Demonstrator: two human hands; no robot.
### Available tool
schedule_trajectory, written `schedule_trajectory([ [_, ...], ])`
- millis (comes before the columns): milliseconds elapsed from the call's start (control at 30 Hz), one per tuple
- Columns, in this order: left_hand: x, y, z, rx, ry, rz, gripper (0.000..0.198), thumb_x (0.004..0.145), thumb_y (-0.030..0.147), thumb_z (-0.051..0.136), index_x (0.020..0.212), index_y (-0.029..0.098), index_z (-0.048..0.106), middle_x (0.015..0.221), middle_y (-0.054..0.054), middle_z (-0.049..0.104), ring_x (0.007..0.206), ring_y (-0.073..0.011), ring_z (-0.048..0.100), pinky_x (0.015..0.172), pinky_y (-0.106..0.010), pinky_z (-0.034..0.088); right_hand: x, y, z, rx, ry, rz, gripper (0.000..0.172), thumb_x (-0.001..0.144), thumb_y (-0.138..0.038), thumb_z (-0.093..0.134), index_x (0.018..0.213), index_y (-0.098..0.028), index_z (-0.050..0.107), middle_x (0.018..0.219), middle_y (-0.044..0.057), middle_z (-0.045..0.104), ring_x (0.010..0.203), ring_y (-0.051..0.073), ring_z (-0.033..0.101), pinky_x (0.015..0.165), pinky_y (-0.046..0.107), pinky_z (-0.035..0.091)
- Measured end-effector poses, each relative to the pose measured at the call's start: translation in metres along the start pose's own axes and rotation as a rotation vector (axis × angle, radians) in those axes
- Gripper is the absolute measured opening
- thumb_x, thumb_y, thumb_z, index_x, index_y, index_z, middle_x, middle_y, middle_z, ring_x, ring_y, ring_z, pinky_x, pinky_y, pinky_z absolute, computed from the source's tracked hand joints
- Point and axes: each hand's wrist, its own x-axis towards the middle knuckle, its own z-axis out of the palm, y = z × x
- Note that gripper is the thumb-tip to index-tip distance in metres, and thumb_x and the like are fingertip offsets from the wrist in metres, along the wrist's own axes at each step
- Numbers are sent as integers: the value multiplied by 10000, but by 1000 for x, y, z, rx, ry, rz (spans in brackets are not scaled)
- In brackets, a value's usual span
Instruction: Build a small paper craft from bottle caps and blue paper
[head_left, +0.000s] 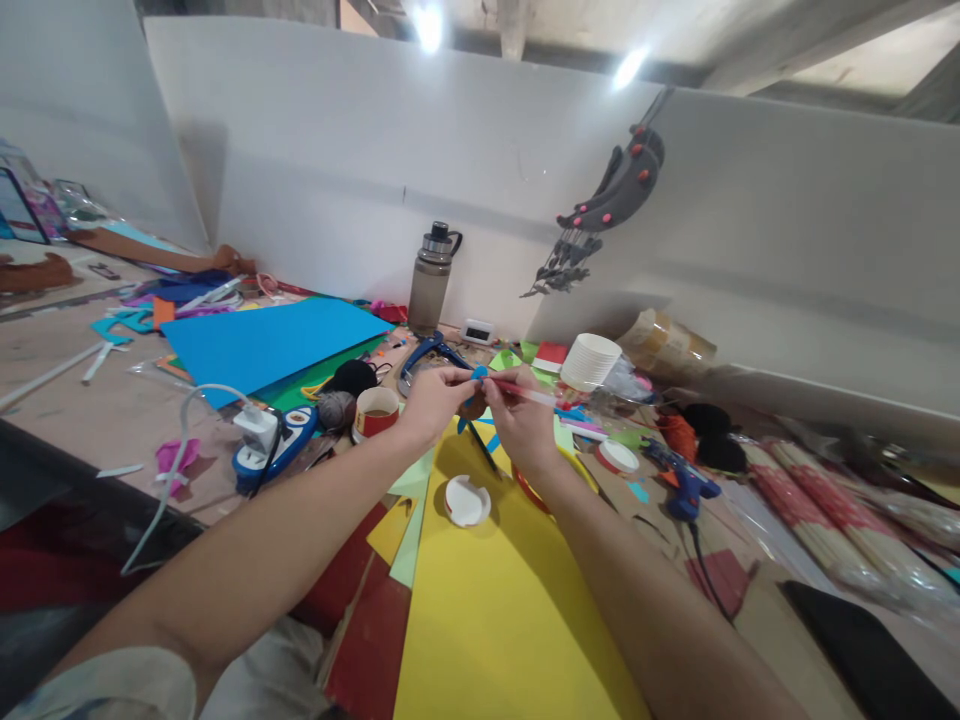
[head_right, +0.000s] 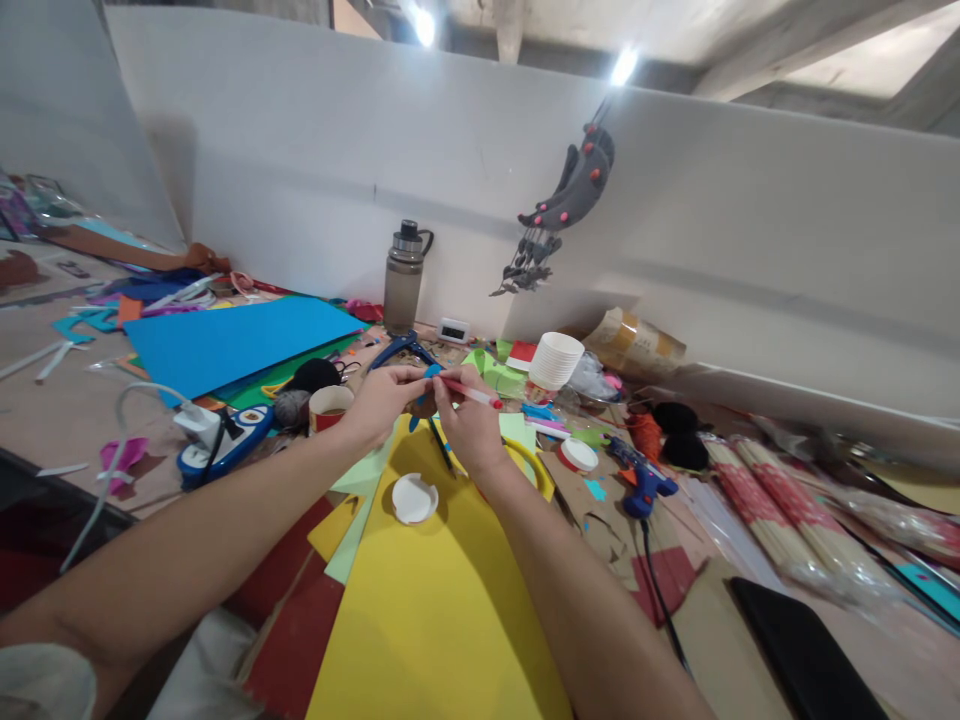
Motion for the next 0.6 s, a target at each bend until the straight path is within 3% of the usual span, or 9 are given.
schedule_trajectory([
  [600,0,-1,-1,26,-4,8,269,633,337,787,771,110,742,636,-42,667,546,-117,588,537,-249,481,0,1,1,-57,13,-52,107,920,-319,549,869,-234,589,807,20,615,756,175,604,706,330,502],
])
